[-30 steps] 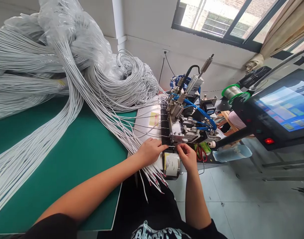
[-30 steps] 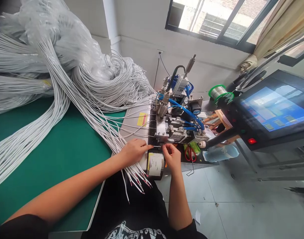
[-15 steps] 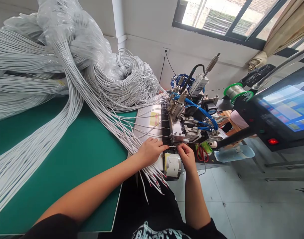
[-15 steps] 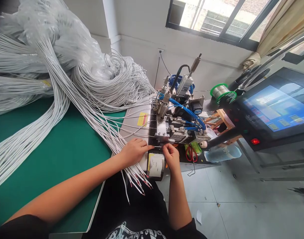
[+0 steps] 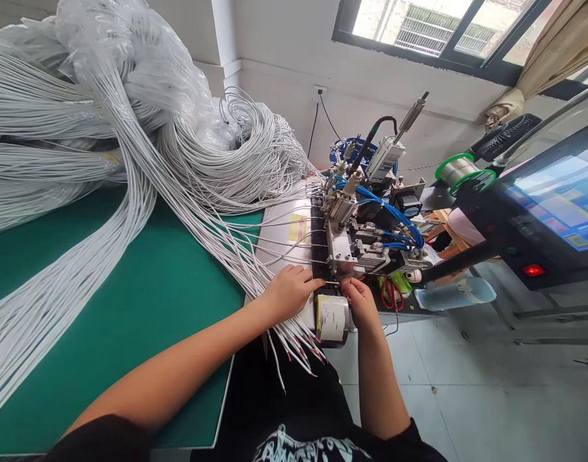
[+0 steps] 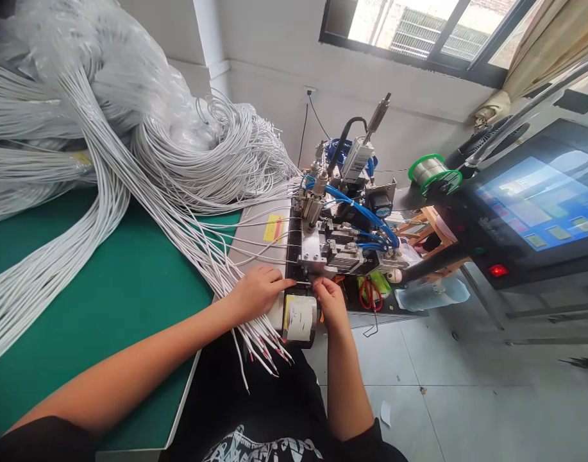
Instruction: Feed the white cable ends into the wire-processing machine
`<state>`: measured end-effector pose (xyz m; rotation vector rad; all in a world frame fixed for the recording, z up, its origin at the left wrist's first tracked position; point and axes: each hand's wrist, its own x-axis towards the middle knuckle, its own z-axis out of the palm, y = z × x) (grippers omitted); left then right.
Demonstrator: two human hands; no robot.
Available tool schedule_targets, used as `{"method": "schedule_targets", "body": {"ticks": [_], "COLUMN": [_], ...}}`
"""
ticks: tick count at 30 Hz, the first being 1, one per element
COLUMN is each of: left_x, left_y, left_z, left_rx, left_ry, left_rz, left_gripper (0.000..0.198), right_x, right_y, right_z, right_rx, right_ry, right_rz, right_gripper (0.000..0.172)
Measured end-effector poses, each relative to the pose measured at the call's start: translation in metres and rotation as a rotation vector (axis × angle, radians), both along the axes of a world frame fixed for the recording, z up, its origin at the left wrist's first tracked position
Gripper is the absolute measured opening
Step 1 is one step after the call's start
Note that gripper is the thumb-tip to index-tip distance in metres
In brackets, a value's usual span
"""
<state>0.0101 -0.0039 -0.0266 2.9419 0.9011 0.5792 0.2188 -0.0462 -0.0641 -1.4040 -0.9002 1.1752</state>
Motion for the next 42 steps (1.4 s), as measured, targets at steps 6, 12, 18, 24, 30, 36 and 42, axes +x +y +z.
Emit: {"method": "schedule_targets", "body": {"ticks": [6,12,18,24,30,36,42], "left_x": [-0.001,0.000,-0.001,-0.002,-0.001,-0.001,-0.001], "left_y": [0.000,0.001,0.001,0.000,0.000,-0.001,-0.001], "left_z": [0.000,0.002,0.002,0.003,0.002,-0.001,-0.002], "left_rx": [0.016,0.028,0.042,0.006,-0.035,-0.006,0.028], "left_ry": [-0.032,-0.035,-0.054,-0.040,-0.030,-0.093,-0.127], "left_rz": [0.008,0.010,0.022,0.041,0.124,0.212,0.177], "left_gripper": [0.035,0.031,0.029,0.028,0.034,0.036,0.028], "right_x": [-0.002,-0.003,0.005,0.012,0.005,-0.001,-0.013], "right_y": [0.002,0.001,-0.006,-0.018,-0.032,-0.050,-0.070], "right_z": [-0.001,-0.001,-0.004,0.005,0.021,0.044,0.066], "right_rx": [0.000,-0.001,0.057,0.114,0.136,0.189,0.172], "right_ry": [0.021,-0.024,-0.233,-0.423,-0.528,-0.510,-0.622], "right_rz": [-0.016,0.008,-0.063,-0.095,-0.134,-0.064,0.367], "right_gripper": [0.033,0.035,0.041,0.041,0.039,0.035,0.026]}}
